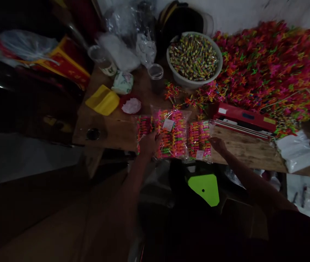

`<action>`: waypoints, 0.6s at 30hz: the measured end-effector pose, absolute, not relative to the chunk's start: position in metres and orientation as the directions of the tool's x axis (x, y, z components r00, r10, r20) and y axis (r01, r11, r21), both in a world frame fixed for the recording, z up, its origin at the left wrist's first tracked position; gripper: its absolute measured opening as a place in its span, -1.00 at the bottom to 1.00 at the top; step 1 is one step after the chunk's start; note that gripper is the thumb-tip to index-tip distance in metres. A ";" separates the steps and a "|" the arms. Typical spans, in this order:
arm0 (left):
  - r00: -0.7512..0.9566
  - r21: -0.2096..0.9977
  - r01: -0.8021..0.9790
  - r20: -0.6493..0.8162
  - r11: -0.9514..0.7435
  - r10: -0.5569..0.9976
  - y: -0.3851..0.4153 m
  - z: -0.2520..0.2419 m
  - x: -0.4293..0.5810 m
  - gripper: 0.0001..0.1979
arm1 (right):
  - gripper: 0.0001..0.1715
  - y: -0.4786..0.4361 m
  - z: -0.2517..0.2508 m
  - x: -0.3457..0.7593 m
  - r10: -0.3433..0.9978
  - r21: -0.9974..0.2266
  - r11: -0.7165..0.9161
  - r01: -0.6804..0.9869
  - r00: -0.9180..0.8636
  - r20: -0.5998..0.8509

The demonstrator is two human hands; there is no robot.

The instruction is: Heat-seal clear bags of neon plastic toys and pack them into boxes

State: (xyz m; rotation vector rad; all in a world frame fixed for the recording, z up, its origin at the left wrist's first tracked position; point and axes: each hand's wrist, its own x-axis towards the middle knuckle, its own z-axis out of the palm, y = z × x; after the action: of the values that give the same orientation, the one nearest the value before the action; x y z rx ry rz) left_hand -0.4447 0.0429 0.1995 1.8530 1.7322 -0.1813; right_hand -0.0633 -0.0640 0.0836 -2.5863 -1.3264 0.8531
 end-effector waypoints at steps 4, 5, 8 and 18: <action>0.218 0.299 0.951 -0.474 -0.077 0.853 0.050 0.192 -0.456 -0.53 | -0.66 -0.067 0.083 -0.075 0.752 -0.314 -0.644 0.698 0.500 -0.430; 0.237 0.291 0.951 -0.468 -0.105 0.852 0.052 0.190 -0.458 -0.53 | -0.67 -0.066 0.084 -0.077 0.750 -0.311 -0.645 0.698 0.500 -0.433; 0.304 0.320 0.932 -0.429 -0.172 0.851 0.059 0.185 -0.464 -0.54 | -0.67 -0.063 0.085 -0.083 0.749 -0.305 -0.646 0.699 0.507 -0.426; 0.301 0.445 0.869 -0.125 -0.218 0.945 0.029 0.220 -0.469 -0.46 | -0.70 -0.067 0.109 -0.087 0.826 -0.385 -0.564 0.731 0.513 -0.235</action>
State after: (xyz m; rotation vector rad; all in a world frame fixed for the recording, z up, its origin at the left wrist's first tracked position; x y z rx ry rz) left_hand -0.4687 0.0290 0.2197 2.1429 1.6164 0.2386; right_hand -0.0873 -0.0672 0.1088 -2.5191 -1.3205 0.5809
